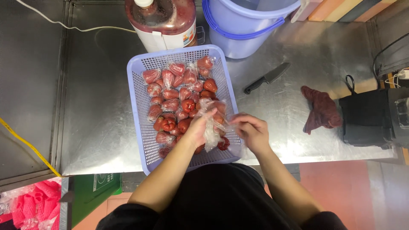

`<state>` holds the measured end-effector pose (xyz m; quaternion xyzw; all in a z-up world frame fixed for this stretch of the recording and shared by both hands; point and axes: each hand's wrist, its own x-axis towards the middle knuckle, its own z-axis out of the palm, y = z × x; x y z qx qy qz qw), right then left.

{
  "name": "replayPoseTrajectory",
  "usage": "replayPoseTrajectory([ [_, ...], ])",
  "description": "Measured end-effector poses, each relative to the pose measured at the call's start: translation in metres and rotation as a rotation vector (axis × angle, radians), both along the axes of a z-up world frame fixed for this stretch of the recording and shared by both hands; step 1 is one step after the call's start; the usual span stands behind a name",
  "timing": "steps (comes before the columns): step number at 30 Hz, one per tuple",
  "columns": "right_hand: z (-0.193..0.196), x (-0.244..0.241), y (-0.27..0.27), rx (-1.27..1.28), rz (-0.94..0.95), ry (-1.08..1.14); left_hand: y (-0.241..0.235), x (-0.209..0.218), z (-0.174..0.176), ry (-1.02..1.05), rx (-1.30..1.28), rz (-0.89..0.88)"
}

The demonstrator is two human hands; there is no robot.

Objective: The person wraps individual red fruits in clear plastic film, one at a time, and places them into a blue basket. The person handles the fruits by hand, twisting the film to seal each piece.

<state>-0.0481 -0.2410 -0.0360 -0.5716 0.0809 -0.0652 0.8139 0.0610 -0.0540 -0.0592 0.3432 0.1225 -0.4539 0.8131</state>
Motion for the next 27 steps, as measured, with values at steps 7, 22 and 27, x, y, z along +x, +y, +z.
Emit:
replayPoseTrajectory([
  [7,0.107,0.028,0.025,-1.024,-0.098,-0.166,0.003,-0.001,0.006,-0.508,0.251,0.232],
  [22,0.075,0.034,0.027,-0.995,0.098,-0.125,0.015,0.009,0.022,-0.392,0.235,-0.019],
  [27,0.052,0.035,0.020,-1.111,-0.003,-0.268,0.011,0.012,0.027,-0.546,0.427,-0.198],
])
